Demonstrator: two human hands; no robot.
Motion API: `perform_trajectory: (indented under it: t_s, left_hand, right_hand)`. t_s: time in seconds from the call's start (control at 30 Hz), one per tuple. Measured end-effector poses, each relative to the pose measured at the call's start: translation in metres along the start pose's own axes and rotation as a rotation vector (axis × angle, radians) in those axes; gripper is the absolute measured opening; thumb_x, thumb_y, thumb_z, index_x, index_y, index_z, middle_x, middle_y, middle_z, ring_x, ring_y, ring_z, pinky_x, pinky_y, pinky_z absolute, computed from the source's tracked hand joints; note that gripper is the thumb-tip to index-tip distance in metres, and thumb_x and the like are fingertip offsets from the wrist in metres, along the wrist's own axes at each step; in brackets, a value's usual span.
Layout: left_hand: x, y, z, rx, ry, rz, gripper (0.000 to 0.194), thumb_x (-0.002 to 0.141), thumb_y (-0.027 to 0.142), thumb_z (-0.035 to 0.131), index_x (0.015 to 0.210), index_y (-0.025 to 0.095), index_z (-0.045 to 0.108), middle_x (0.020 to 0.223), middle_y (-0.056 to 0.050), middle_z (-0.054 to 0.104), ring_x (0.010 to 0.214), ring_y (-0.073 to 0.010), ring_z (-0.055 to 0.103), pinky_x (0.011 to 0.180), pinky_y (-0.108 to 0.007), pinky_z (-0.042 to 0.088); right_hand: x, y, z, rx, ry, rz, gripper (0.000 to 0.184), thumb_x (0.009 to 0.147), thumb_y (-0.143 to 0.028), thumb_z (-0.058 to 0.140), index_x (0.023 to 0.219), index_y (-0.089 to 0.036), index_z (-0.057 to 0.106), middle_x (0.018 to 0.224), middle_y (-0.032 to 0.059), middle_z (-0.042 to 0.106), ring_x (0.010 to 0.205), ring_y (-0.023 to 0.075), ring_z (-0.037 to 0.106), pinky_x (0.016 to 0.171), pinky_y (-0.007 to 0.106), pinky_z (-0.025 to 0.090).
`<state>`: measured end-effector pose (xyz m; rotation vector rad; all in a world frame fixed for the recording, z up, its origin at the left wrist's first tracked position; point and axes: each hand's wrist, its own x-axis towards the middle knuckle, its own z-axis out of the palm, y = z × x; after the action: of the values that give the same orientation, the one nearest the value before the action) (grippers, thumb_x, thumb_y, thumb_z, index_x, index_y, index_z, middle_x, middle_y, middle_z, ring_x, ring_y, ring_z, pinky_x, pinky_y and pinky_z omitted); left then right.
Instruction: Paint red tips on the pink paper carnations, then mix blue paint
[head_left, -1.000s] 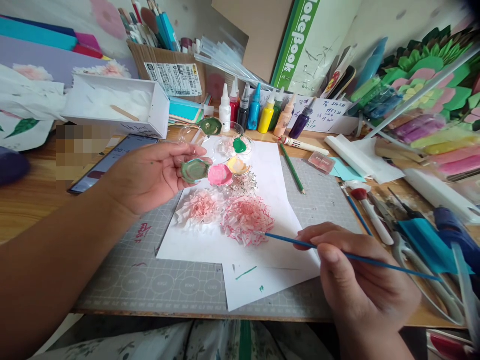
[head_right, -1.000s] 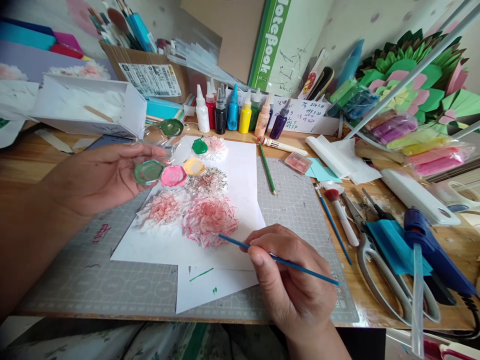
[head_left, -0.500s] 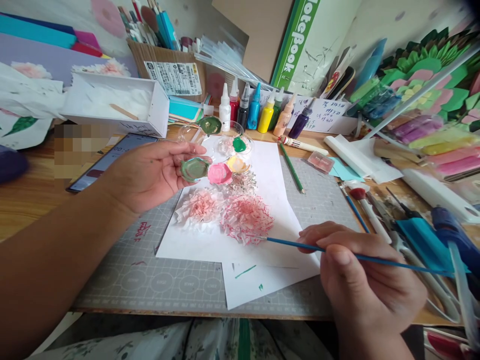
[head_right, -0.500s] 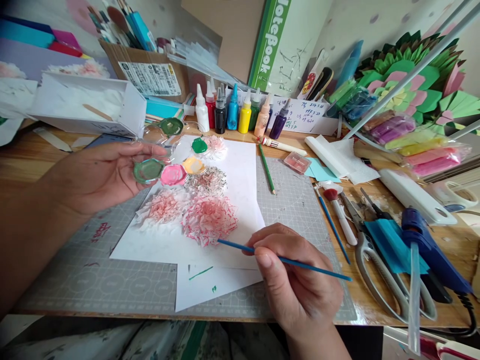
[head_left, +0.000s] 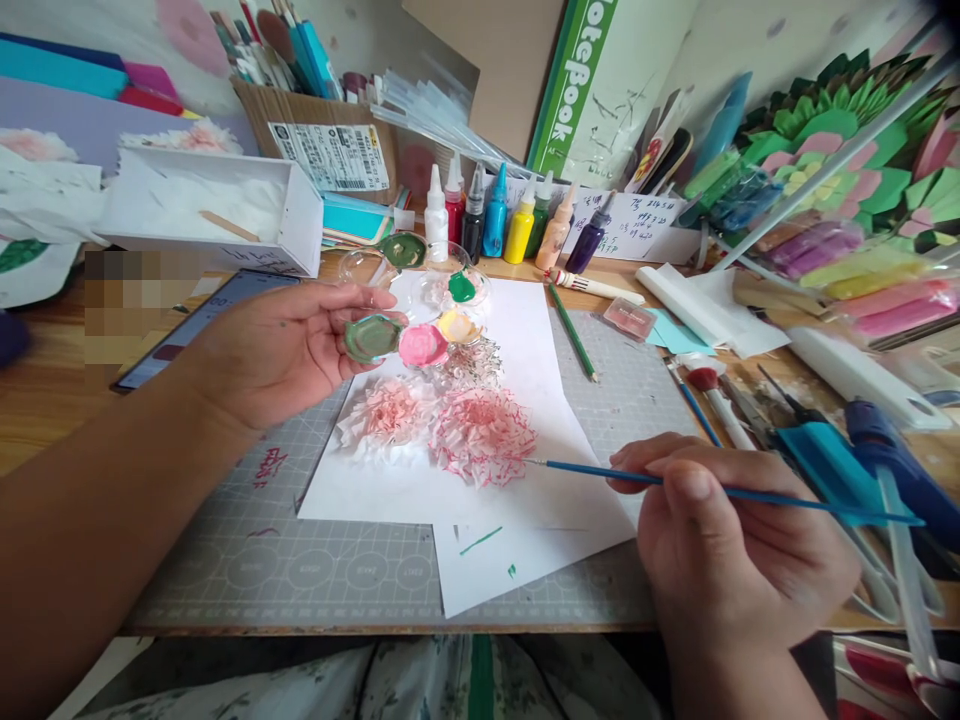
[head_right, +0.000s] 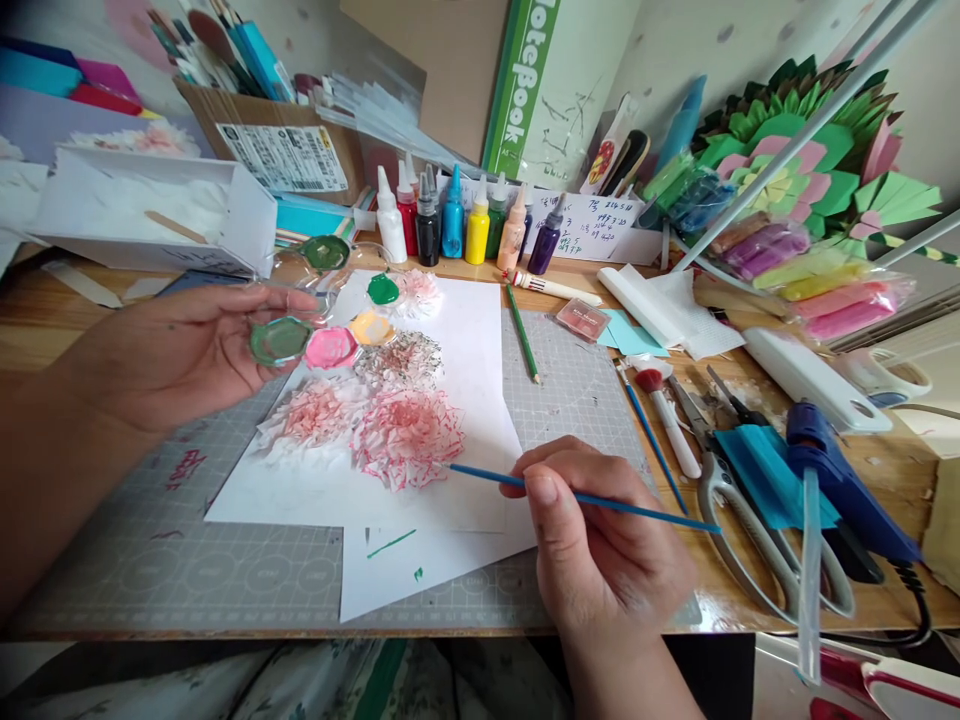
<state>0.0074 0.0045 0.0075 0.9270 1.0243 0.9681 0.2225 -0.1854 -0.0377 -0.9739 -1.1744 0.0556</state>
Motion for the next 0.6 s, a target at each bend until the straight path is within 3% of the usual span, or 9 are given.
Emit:
perform_trajectory:
  t_s: [0.33,0.6]
  left_hand:
    - [0.0002,0.0015,-0.0001,0.010,0.003,-0.009,0.017,0.080,0.013,0.061,0.073,0.010,0.076,0.073,-0.006,0.068,0.066,-0.0136,0.062,0.059,-0.025,0.053]
    - [-0.0002,-0.0002,-0.0003,-0.015,-0.022,-0.030,0.013,0.075,0.015,0.065,0.072,0.009,0.076,0.070,-0.007,0.070,0.065,-0.0144,0.064,0.058,-0.024,0.055]
  right_hand:
    - [-0.0012,-0.0003,-0.0015,-0.003,-0.043,0.004,0.010,0.091,-0.011,0.064,0.089,-0.019,0.070,0.069,-0.0006,0.067,0.069,0.0180,0.070,0.065,0.035,0.057]
    - [-0.0037,-0.0021,-0.0005,0.000,-0.078,0.074,0.009,0.090,-0.011,0.064,0.089,-0.018,0.070,0.072,0.0017,0.069,0.074,0.0204,0.072,0.061,0.034,0.056]
